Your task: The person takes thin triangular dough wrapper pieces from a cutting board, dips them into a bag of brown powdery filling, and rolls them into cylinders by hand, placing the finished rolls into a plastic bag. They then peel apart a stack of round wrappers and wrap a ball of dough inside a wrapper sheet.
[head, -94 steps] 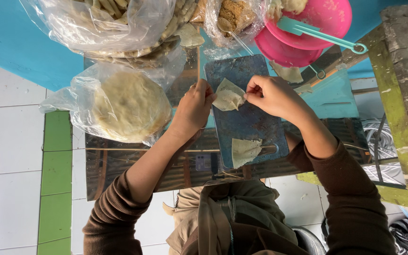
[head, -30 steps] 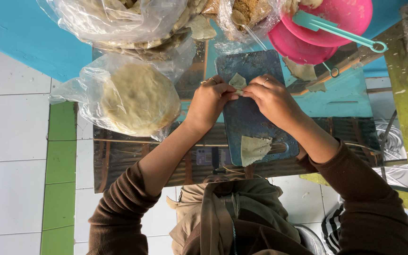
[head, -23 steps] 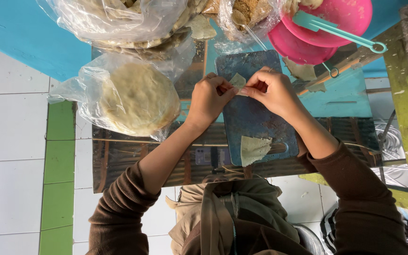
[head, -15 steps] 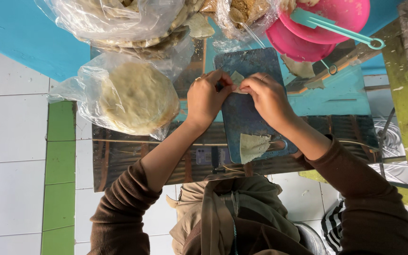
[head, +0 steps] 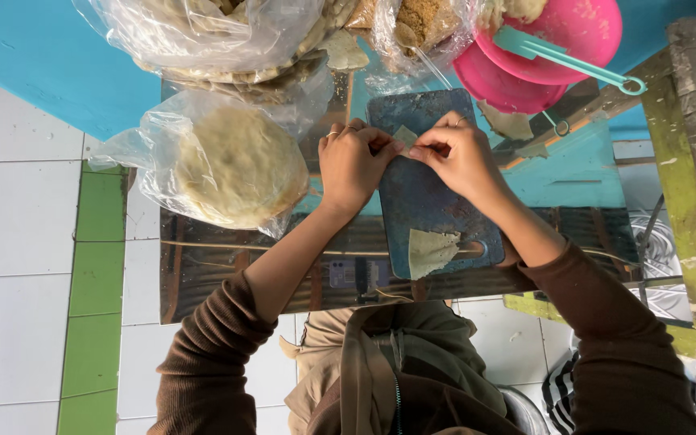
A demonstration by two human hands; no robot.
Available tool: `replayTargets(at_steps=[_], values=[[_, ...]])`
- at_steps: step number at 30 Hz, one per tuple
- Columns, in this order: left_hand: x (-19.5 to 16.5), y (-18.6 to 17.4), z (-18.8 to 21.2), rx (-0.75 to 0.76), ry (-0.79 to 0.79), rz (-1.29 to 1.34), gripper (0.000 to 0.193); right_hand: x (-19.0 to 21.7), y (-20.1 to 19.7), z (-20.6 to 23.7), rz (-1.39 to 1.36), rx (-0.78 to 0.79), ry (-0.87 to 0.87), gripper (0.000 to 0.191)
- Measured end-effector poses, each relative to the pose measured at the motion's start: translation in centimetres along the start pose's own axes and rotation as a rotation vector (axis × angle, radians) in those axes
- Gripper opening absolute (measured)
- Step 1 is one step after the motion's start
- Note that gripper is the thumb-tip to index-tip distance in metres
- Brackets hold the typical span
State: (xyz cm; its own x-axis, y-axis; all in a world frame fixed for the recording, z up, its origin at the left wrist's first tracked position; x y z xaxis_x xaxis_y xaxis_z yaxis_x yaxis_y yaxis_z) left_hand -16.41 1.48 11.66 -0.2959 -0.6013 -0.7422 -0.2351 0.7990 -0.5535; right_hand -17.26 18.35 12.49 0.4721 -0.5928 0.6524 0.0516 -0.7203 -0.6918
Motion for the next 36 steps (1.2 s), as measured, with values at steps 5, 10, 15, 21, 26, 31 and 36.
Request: replayTargets(at_steps=[5, 10, 15, 21, 26, 31, 36], values=[[-0.3, -0.2, -0.1, -0.032, -0.024, 0.022, 0.020, -1.8, 0.0, -0.8, -0.098, 0.000, 0.086, 0.023], [-1.7, -0.5, 0.1, -0.067, 0.148, -0.122, 0.016, 3.0, -0.6, 1.0, 0.134, -0.112, -0.224, 0.013], [-1.7, -0.4, 0.2, -0.042, 0.247, -0.142, 0.019, 4.5, -0.6, 0.8, 0.237, -0.141, -0.293, 0.015], [-0.6, 0.0, -0.2, -0.058, 0.169, -0.135, 0.017, 2.6, -0.4, -0.2, 0.237, -0.085, -0.218, 0.010], [1.5, 1.4, -0.2, 0.082, -0.031, -0.016, 0.025, 0.5, -0.6, -0.8, 0.040, -0.006, -0.005, 0.012], [1.2, -0.3, -0.3, -0.075, -0.029, 0.081, 0.039, 5.7, 0.5, 1.1, 0.493, -0.009, -0.326, 0.036], [0.6, -2.4, -0.3, -0.206, 0.030, 0.132, 0.033, 6.0, 1.1, -0.3, 0.665, -0.009, -0.314, 0.056]])
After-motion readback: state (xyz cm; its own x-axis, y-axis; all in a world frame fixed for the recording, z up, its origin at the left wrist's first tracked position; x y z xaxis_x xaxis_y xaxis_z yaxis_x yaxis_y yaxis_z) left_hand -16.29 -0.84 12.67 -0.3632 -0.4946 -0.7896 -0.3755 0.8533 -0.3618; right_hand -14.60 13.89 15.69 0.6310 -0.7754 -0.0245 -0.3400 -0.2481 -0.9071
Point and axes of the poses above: each hand's wrist, its own z-axis away from the middle knuckle, its own y-axis out of the palm, x = y × z, the point moved 10 cm from there along -z, towards the middle knuckle
